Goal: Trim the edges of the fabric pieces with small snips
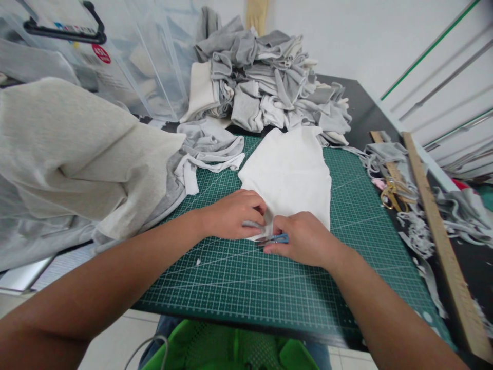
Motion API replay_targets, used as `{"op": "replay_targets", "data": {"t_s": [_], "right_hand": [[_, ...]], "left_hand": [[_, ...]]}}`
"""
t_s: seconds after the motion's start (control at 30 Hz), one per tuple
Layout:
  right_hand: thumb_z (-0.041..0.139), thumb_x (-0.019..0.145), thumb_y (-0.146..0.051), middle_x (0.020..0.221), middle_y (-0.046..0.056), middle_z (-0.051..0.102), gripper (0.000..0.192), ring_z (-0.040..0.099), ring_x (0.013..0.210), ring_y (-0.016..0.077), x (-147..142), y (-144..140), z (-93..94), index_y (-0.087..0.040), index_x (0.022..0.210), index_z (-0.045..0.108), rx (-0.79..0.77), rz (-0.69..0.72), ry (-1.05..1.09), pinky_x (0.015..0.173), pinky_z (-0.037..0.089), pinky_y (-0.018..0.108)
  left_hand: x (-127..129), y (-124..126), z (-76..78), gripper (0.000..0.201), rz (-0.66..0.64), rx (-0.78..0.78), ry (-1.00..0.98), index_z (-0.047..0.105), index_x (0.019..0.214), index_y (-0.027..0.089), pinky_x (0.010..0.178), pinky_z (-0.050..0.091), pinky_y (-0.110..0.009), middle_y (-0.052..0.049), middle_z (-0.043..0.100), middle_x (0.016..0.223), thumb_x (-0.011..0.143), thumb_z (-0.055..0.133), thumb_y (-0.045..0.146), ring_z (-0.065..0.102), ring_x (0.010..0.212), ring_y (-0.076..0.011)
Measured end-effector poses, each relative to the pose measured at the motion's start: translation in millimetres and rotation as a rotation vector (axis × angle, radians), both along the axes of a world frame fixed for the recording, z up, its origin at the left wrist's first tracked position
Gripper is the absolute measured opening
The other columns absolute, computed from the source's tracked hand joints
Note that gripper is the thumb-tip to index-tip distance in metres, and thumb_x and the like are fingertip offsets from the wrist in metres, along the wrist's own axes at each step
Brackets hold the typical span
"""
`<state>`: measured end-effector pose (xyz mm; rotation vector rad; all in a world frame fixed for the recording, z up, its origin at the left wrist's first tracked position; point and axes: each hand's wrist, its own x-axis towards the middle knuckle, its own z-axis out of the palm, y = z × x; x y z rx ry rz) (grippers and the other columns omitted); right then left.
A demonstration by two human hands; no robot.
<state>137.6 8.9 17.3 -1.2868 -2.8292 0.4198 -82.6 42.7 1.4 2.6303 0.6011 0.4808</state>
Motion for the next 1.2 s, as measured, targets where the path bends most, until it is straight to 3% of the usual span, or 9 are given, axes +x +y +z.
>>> {"op": "replay_targets", "data": {"t_s": [0.43, 0.67, 1.2], "right_hand": [[0.063, 0.076, -0.058, 0.071, 0.000, 0.069, 0.039, 0.062, 0.062, 0.0179, -3.9, -3.0, 1.2, -0.021, 0.088, 0.061, 0.023, 0.021, 0.026, 0.057, 0.031, 0.027], [0.058, 0.081, -0.057, 0.066, 0.001, 0.068, 0.037, 0.061, 0.059, 0.0180, -5.5, -5.3, -2.7, -0.020, 0.082, 0.060, 0.079, 0.045, -0.047, 0.055, 0.027, 0.029], [0.066, 0.074, -0.057, 0.063, -0.001, 0.064, 0.039, 0.058, 0.057, 0.0146, -1.2, -8.6, 0.2, -0.019, 0.081, 0.060, -0.005, 0.029, 0.118, 0.056, 0.030, 0.025]], "left_hand": [[0.7, 0.5, -0.2, 0.010, -0.001, -0.009, -0.008, 0.070, 0.088, 0.023, 0.089, 0.038, -0.036, -0.004, 0.060, 0.099, 0.080, 0.065, 0.028, 0.053, 0.094, -0.0184], [1.3, 0.6, 0.4, 0.008, 0.000, -0.012, -0.010, 0.070, 0.085, 0.022, 0.088, 0.038, -0.036, -0.004, 0.060, 0.098, 0.080, 0.065, 0.026, 0.054, 0.094, -0.0185], [1.4, 0.2, 0.5, 0.008, 0.005, -0.025, -0.019, 0.070, 0.085, 0.022, 0.087, 0.039, -0.035, -0.003, 0.061, 0.097, 0.079, 0.066, 0.026, 0.054, 0.092, -0.0186]]}}
